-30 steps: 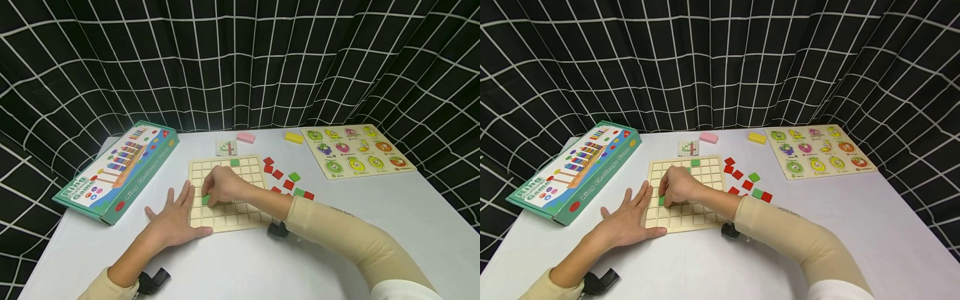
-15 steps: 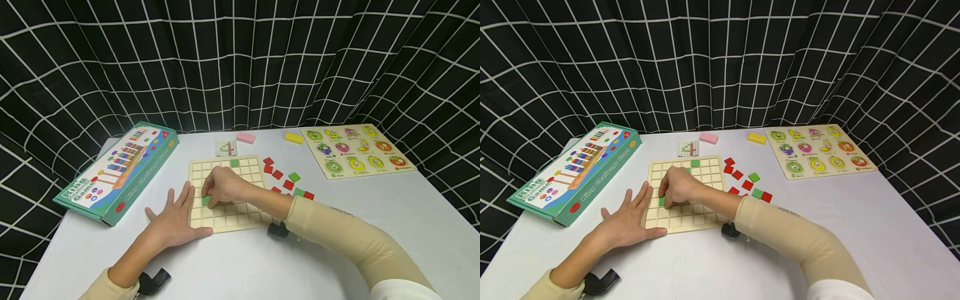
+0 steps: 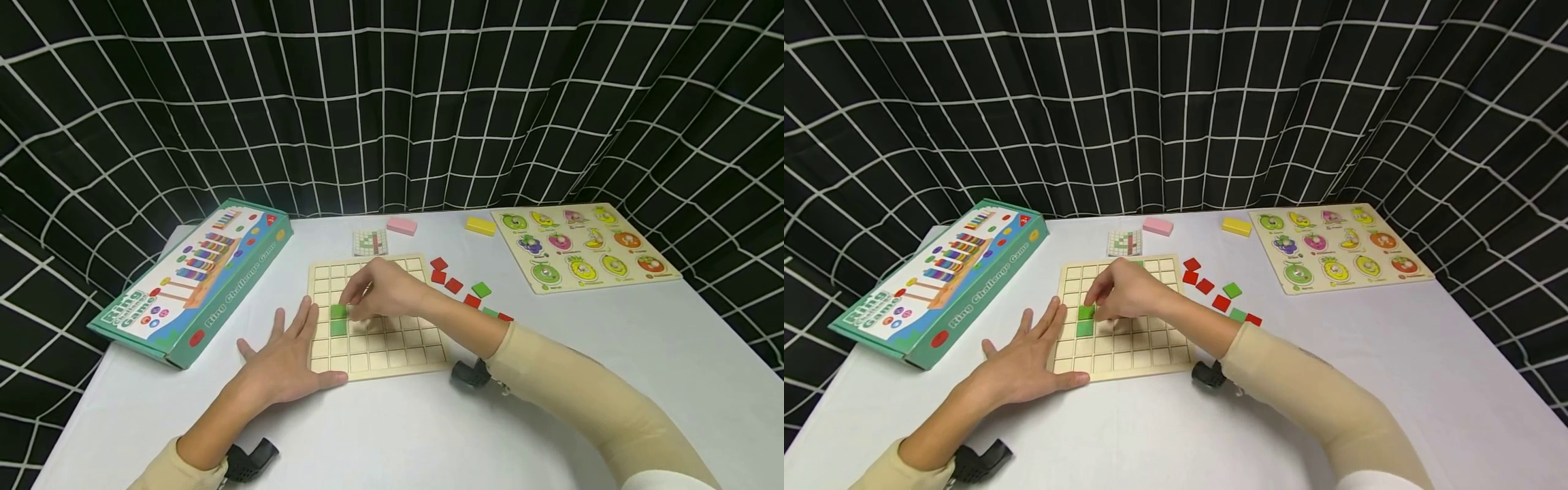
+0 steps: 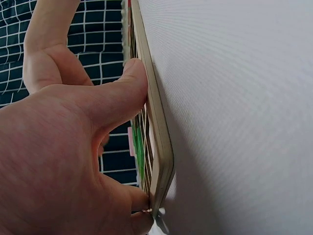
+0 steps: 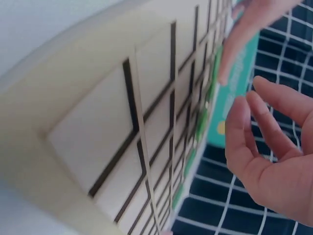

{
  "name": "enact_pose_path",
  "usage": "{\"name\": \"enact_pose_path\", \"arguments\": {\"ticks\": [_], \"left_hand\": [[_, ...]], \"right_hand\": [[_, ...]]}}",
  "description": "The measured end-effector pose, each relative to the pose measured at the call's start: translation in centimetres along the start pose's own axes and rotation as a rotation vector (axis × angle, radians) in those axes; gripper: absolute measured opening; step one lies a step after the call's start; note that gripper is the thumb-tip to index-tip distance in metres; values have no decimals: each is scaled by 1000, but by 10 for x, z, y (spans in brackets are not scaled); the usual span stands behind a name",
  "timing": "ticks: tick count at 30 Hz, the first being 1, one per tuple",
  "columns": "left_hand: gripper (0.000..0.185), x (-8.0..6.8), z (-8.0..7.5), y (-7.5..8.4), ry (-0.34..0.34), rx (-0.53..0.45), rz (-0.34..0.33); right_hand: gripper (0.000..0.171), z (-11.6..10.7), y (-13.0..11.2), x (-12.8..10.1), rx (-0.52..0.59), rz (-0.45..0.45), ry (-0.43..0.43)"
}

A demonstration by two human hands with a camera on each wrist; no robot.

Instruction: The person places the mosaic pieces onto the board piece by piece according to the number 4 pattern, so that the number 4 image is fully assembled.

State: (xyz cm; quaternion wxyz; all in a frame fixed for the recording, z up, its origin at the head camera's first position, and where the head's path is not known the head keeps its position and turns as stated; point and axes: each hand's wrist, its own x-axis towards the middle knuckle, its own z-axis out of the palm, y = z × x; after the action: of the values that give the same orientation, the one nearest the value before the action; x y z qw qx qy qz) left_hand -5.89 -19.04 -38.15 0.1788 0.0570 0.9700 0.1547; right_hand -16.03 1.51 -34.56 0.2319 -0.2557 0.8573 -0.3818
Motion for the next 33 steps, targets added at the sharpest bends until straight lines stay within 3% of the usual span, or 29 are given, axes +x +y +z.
{"name": "enact_pose_path", "arguments": {"ticks": [10,23,33], "left_hand": [[128,0,-1,1,4,-3,-7],[128,-1,-1,1,10,-3,-7],[129,0,1,1,16,1,0]], "right_hand": [[24,-39,20,-28,77,20,42],[24,-93,68,-66,77,32,92],[27,-121,98,-86,57,46,121]]}}
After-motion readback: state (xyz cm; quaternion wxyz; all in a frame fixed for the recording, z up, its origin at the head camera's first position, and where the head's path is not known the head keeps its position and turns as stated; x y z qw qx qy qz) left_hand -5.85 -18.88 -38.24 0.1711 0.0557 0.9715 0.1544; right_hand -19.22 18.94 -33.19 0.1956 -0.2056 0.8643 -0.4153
